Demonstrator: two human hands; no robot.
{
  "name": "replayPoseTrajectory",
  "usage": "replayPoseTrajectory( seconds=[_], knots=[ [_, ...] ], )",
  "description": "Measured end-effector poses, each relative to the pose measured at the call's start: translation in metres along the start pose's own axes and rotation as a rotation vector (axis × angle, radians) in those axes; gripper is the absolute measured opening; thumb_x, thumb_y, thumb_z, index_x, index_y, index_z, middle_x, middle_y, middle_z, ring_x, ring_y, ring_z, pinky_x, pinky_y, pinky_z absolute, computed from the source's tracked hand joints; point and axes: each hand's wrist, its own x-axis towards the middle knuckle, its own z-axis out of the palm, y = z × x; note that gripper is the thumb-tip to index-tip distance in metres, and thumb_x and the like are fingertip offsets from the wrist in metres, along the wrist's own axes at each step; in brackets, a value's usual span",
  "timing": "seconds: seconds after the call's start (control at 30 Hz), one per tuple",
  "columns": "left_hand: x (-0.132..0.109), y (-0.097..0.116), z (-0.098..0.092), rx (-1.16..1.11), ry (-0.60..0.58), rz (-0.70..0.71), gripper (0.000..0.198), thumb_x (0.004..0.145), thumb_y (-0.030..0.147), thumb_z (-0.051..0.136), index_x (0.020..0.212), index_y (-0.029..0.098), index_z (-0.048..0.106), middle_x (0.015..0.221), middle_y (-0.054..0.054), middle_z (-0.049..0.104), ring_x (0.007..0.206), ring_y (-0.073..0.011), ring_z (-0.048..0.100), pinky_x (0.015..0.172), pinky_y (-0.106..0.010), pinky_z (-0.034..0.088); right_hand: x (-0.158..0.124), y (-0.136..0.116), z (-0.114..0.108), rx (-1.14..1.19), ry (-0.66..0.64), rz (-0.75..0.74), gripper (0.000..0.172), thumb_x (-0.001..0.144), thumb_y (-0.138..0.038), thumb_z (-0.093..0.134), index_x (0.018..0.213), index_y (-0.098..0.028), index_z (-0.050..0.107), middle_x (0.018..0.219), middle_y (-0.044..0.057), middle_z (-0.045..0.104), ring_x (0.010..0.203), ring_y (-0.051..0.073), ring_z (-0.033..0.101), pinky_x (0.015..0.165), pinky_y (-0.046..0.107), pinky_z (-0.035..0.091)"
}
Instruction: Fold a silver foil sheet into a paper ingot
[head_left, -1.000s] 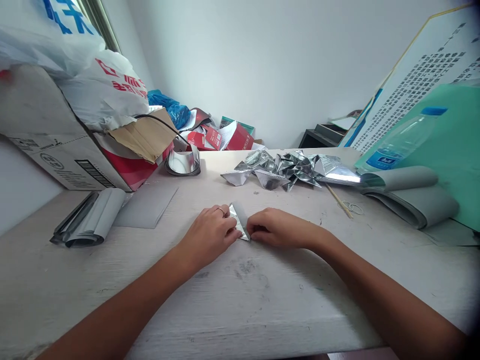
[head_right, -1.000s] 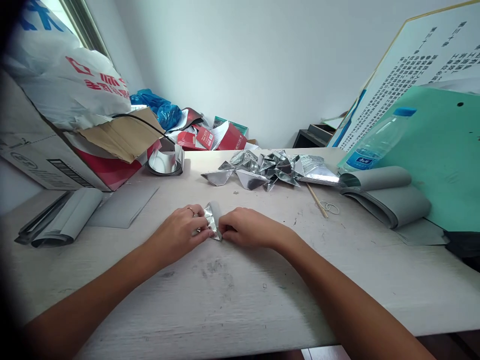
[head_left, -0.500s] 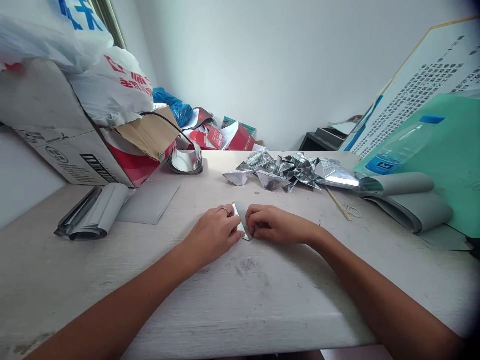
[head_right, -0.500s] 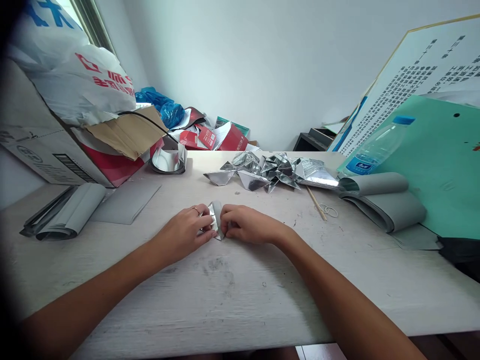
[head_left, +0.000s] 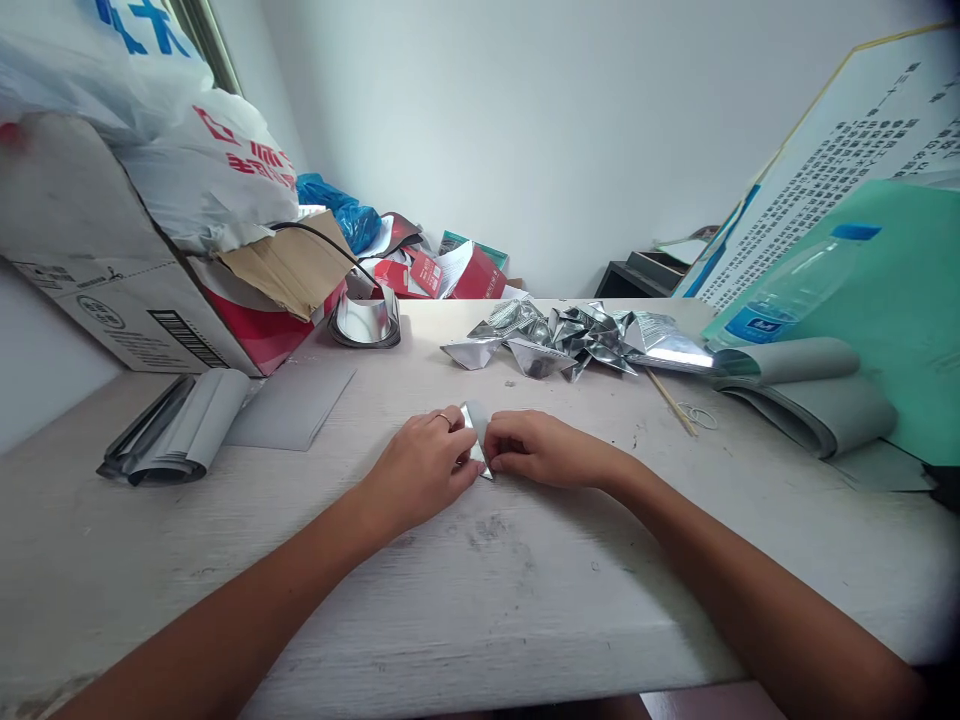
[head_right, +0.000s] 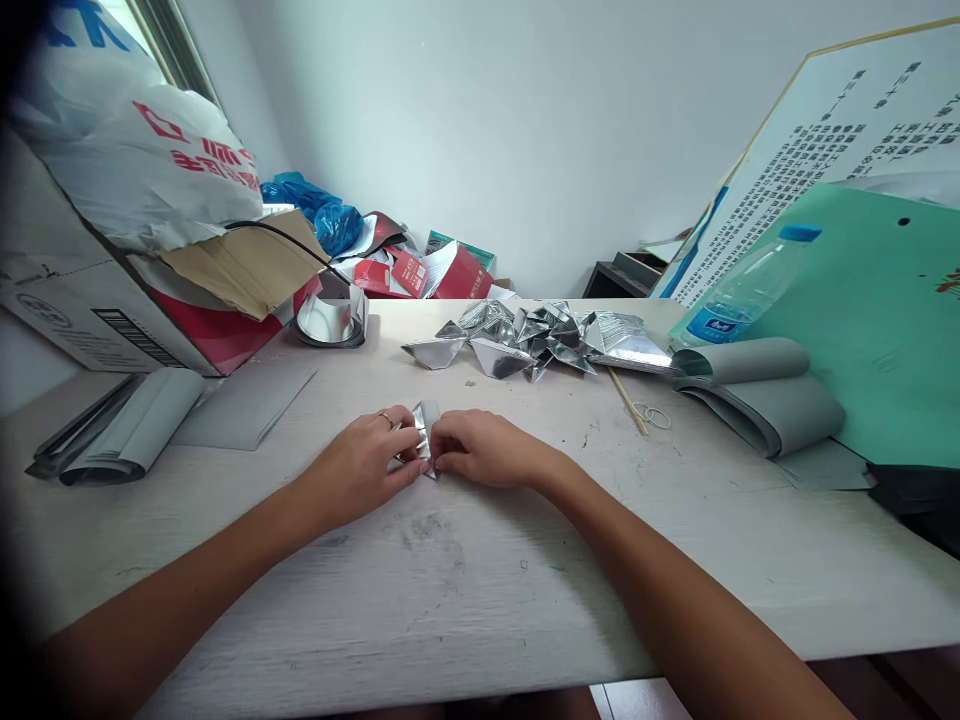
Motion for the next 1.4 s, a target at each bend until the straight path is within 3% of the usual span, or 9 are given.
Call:
replayPoseTrajectory(
  seconds=[0.2,0.47,0.73,0.93,1.17,1.4],
  knots=[
    [0.001,0.004,-0.002,-0.011,0.023,-0.011,0.039,0.085,0.049,0.036,0.093,0.024,0.065,0.108,0.002,0.057,0.095,0.0039,0.042,0.089,-0.018,0.026,0.001,-0.003,0.002,-0.037,0.023,0.086,0.007,0.081,-0.021,0.061,0.084,-0.016,0.064,0.082,0.001,0.065,0.073,0.013,0.052,0.063,0.026,0.033],
    [0.008,0.012,-0.003,-0.094,0.09,-0.095,0.029,0.078,0.04,0.05,0.077,0.013,0.062,0.106,0.003,0.058,0.086,0.0072,0.038,0.085,-0.013,0.026,0.0,-0.005,0.005,-0.09,0.067,0.103,0.007,0.078,-0.023,0.058,0.082,-0.017,0.058,0.083,0.001,0.064,0.069,0.012,0.048,0.059,0.025,0.029],
    [0.011,0.012,0.001,-0.155,0.096,-0.152,0.033,0.075,0.045,0.055,0.076,0.012,0.061,0.104,0.004,0.057,0.089,0.0063,0.036,0.085,-0.013,0.025,-0.003,-0.016,0.008,-0.56,0.093,-0.089,0.013,0.082,-0.022,0.051,0.072,-0.016,0.055,0.07,0.003,0.061,0.058,0.012,0.032,0.057,0.031,0.015],
    [0.011,0.009,0.002,-0.122,0.107,-0.117,0.038,0.078,0.048,0.051,0.077,0.011,0.059,0.101,0.002,0.057,0.087,0.0053,0.034,0.084,-0.014,0.024,-0.004,-0.017,0.009,-0.574,0.085,-0.087,0.015,0.081,-0.024,0.05,0.069,-0.016,0.056,0.069,0.002,0.062,0.055,0.011,0.029,0.056,0.03,0.015],
    [0.011,0.007,0.006,-0.118,0.117,-0.11,0.038,0.078,0.048,0.051,0.078,0.011,0.059,0.1,0.002,0.057,0.089,0.0044,0.034,0.085,-0.015,0.025,-0.003,-0.021,0.01,-0.601,0.052,-0.087,0.015,0.082,-0.021,0.05,0.072,-0.016,0.06,0.071,0.004,0.064,0.057,0.011,0.037,0.057,0.03,0.016],
    [0.011,0.008,0.003,-0.15,0.097,-0.142,0.034,0.076,0.045,0.053,0.078,0.011,0.056,0.104,0.003,0.056,0.091,0.0048,0.034,0.088,-0.016,0.024,-0.002,-0.01,0.01,-0.475,0.044,0.001,0.015,0.076,-0.028,0.053,0.068,-0.017,0.058,0.065,0.002,0.06,0.054,0.01,0.027,0.058,0.03,0.017]
  ],
)
